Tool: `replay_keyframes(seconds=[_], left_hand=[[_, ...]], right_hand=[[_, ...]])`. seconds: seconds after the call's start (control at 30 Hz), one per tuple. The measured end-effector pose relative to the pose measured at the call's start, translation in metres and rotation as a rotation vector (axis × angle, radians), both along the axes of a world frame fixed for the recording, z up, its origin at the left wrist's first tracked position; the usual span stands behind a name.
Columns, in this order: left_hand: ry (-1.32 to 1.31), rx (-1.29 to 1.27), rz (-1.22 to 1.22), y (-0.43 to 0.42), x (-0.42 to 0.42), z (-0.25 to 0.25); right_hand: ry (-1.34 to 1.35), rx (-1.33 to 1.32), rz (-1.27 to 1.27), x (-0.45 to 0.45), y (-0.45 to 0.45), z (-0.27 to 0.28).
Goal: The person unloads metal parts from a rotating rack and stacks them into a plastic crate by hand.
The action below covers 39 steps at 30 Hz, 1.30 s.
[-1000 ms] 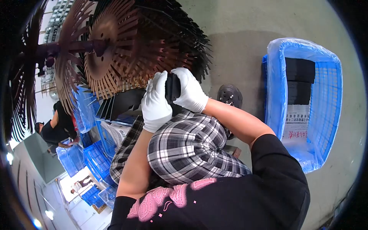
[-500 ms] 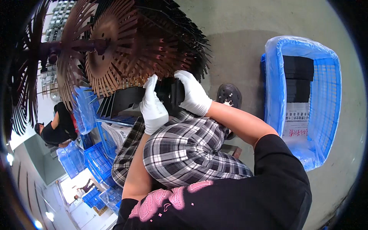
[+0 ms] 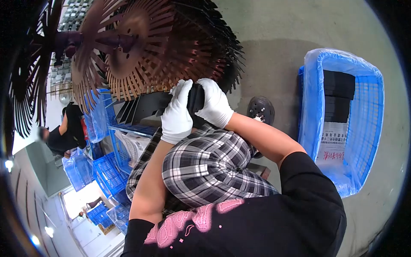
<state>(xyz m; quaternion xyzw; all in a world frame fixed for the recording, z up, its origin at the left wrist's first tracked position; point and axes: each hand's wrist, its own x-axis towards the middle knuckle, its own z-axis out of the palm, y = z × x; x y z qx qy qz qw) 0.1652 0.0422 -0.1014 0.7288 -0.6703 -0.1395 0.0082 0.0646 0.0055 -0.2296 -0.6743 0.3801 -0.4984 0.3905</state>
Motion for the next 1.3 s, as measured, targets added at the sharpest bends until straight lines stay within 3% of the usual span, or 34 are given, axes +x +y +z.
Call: replay_keyframes(seconds=[0.2,0.5,1.17,1.3], left_hand=[[0.087,-0.045,0.016,0.001,0.002,-0.005],[0.209,-0.294,-0.160,0.006,0.015,-0.013],[0.245,-0.199,-0.085,0.003,0.016,-0.015],[0.201,-0.416,-0.168,0.008,0.020,-0.025]], right_hand=[[-0.012,-0.062,-0.049,0.003,-0.002,-0.006],[0.066,-0.180,-0.092,0.001,-0.002,0.004],[0.036,-0.058,-0.038,0.004,0.000,-0.012],[0.073,-0.046,0.006,-0.002,-0.003,-0.005]])
